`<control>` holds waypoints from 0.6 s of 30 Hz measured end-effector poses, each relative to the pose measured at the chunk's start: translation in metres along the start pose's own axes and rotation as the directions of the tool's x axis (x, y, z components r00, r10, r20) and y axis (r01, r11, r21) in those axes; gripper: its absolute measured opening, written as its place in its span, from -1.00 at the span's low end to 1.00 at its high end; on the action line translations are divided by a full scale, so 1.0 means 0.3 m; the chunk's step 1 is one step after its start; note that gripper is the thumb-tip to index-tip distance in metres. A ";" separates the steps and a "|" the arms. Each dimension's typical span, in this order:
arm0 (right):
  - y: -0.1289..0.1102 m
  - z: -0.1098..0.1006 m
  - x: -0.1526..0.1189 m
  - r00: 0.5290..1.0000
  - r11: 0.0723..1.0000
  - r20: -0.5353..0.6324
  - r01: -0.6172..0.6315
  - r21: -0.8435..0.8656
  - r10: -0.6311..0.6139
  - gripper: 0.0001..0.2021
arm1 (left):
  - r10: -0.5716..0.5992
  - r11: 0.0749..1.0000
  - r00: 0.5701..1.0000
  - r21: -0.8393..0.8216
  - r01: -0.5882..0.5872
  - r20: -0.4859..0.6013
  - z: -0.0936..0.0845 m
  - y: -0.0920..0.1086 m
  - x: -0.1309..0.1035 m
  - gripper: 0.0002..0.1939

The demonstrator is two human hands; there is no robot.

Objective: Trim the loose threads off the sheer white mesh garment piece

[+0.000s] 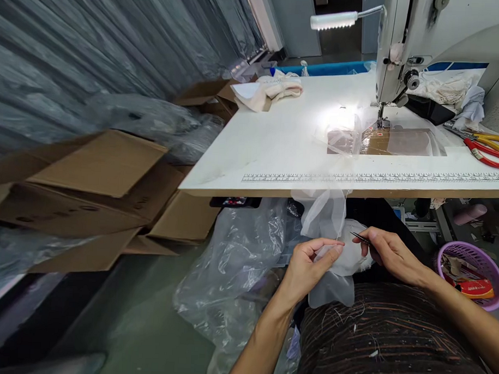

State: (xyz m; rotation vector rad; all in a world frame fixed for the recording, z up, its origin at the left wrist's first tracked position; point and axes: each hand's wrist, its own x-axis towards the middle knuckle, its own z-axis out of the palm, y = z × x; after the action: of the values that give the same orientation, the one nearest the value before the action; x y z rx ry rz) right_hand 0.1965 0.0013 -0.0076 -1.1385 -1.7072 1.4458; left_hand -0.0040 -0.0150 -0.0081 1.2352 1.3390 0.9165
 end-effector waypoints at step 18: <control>0.031 0.059 0.074 0.996 0.979 0.046 0.080 -0.190 -0.072 -0.39 | -0.042 0.998 0.998 -0.044 0.044 0.045 -0.009 0.001 -0.011 -0.63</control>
State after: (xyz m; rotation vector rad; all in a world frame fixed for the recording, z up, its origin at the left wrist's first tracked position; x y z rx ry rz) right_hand 0.1735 0.0136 -0.0220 -1.1370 -1.9297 1.2870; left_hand -0.0068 -0.0181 -0.0068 1.1813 1.2983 0.8803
